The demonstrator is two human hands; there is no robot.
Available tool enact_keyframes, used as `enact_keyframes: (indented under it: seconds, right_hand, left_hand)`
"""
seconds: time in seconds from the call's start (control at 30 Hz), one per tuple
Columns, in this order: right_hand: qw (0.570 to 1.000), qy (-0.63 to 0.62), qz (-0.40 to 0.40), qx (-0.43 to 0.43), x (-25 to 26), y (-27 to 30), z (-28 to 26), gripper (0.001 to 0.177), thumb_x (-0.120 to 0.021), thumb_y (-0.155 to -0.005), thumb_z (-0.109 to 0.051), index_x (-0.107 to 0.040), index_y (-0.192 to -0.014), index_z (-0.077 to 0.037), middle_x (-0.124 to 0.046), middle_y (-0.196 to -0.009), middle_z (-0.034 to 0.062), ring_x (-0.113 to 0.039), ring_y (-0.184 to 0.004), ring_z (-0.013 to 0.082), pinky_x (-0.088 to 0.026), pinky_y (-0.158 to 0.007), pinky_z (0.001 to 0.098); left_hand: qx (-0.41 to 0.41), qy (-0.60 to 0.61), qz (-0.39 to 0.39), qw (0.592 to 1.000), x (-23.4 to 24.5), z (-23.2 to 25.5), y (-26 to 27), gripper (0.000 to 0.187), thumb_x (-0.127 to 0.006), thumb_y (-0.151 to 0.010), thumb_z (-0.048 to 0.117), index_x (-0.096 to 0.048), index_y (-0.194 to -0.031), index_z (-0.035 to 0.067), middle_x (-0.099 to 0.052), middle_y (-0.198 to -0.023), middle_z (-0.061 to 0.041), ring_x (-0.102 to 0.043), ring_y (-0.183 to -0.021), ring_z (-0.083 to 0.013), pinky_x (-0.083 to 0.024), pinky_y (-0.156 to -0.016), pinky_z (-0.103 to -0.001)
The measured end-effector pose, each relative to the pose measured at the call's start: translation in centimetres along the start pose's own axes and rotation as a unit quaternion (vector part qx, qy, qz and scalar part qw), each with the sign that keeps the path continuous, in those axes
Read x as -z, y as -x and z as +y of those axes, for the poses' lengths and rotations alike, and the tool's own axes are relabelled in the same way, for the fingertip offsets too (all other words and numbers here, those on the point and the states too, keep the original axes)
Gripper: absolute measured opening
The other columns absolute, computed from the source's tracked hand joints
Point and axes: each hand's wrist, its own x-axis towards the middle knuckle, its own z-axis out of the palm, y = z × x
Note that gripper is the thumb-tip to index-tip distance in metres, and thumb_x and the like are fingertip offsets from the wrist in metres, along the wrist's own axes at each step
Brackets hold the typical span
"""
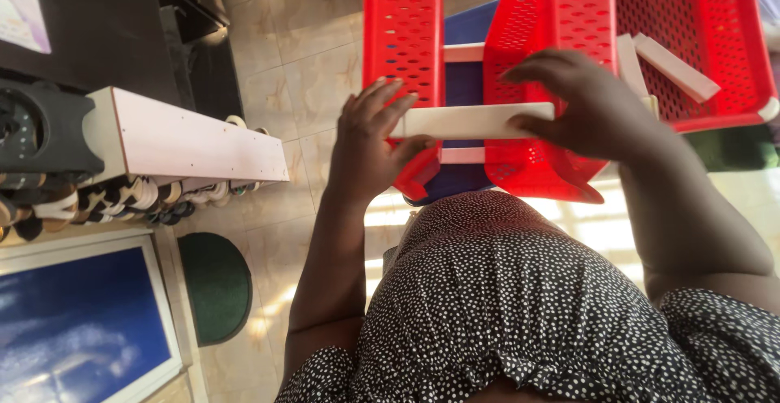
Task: The person assembles a red plastic basket by inserting white plastic corner pieces into the basket's side slots. They handle the basket and corner pieces by hand, repeatedly picking up pieces and fitting them into place.
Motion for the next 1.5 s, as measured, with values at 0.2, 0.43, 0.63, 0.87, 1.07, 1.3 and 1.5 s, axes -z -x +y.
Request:
enact_keyframes:
  seconds: [0.2,0.43,0.63,0.87,1.07,1.3,1.5]
  right_hand:
    - [0.972,-0.175,0.15,-0.045,2.0,5.9,6.9,0.041,-0.077,-0.094,-0.012,-0.062,-0.131,-0.004,-0.065,-0.123,0.0108,-0.064,-0.119,0.0249,-0.052,-0.107,0.0346]
    - [0.981,-0.141,0.1,-0.092,-0.1,10.2,9.6,0.056,-0.084,-0.079,-0.013,-0.065,-0.13,-0.005,-0.065,-0.129,0.0116,-0.063,-0.121,0.0291,-0.052,-0.1,0.0391]
    - [0.99,-0.041,0.107,-0.088,-1.2,9.9,7.5,0.061,-0.09,-0.077,-0.019,-0.067,-0.132,-0.008,-0.064,-0.133,0.0146,-0.062,-0.124,0.0365,-0.053,-0.103,0.0456]
    - [0.995,0.024,0.083,-0.055,0.4,8.6,6.4,0.069,-0.09,-0.072,-0.029,-0.067,-0.134,-0.008,-0.062,-0.138,0.012,-0.056,-0.131,0.038,-0.047,-0.109,0.0521]
    - [0.997,0.064,-0.012,0.039,1.5,4.7,4.5,0.099,-0.084,-0.068,-0.051,-0.052,-0.15,-0.005,-0.053,-0.151,0.0161,-0.046,-0.143,0.036,-0.031,-0.122,0.053]
    - [0.981,0.151,-0.113,0.054,-0.2,1.2,1.9,0.13,-0.071,-0.066,-0.078,-0.021,-0.158,-0.001,-0.042,-0.155,0.0192,-0.034,-0.147,0.0296,-0.02,-0.121,0.0496]
    - [0.985,0.116,-0.124,0.01,0.1,1.1,2.0,0.131,-0.077,-0.065,-0.07,-0.018,-0.16,0.0,-0.045,-0.153,0.0198,-0.036,-0.146,0.0285,-0.02,-0.123,0.0452]
  left_hand:
    - [0.047,-0.05,-0.03,0.997,0.9,3.3,0.1,0.05,-0.077,-0.094,0.035,-0.066,-0.136,0.012,-0.059,-0.145,-0.013,-0.05,-0.14,-0.036,-0.031,-0.117,-0.063]
    - [-0.021,-0.085,-0.064,0.994,-0.7,7.7,-1.6,0.055,-0.075,-0.088,0.027,-0.062,-0.137,0.006,-0.058,-0.141,-0.022,-0.05,-0.138,-0.0387,-0.027,-0.12,-0.062]
    - [-0.084,-0.078,-0.09,0.989,-5.4,11.7,-4.1,0.067,-0.072,-0.082,0.025,-0.052,-0.142,0.002,-0.059,-0.136,-0.022,-0.051,-0.133,-0.0379,-0.028,-0.117,-0.062]
    - [-0.072,-0.205,-0.109,0.97,-8.1,12.6,-5.9,0.061,-0.064,-0.089,0.016,-0.051,-0.147,0.002,-0.063,-0.095,-0.007,-0.062,-0.089,-0.0241,-0.048,-0.089,-0.049]
    - [-0.071,-0.271,-0.115,0.953,-10.0,12.0,-6.4,0.031,-0.064,-0.092,0.019,-0.065,-0.119,0.003,-0.065,-0.089,-0.007,-0.065,-0.083,-0.0226,-0.051,-0.074,-0.038]
    - [-0.072,-0.208,-0.133,0.966,-10.2,11.0,-6.9,0.015,-0.068,-0.081,0.025,-0.07,-0.08,0.01,-0.066,-0.079,-0.008,-0.068,-0.077,-0.0268,-0.053,-0.069,-0.041]
    - [-0.099,-0.082,-0.164,0.978,-9.2,10.0,-7.7,0.013,-0.07,-0.075,0.025,-0.072,-0.077,0.013,-0.07,-0.083,-0.009,-0.07,-0.076,-0.0294,-0.055,-0.064,-0.046]
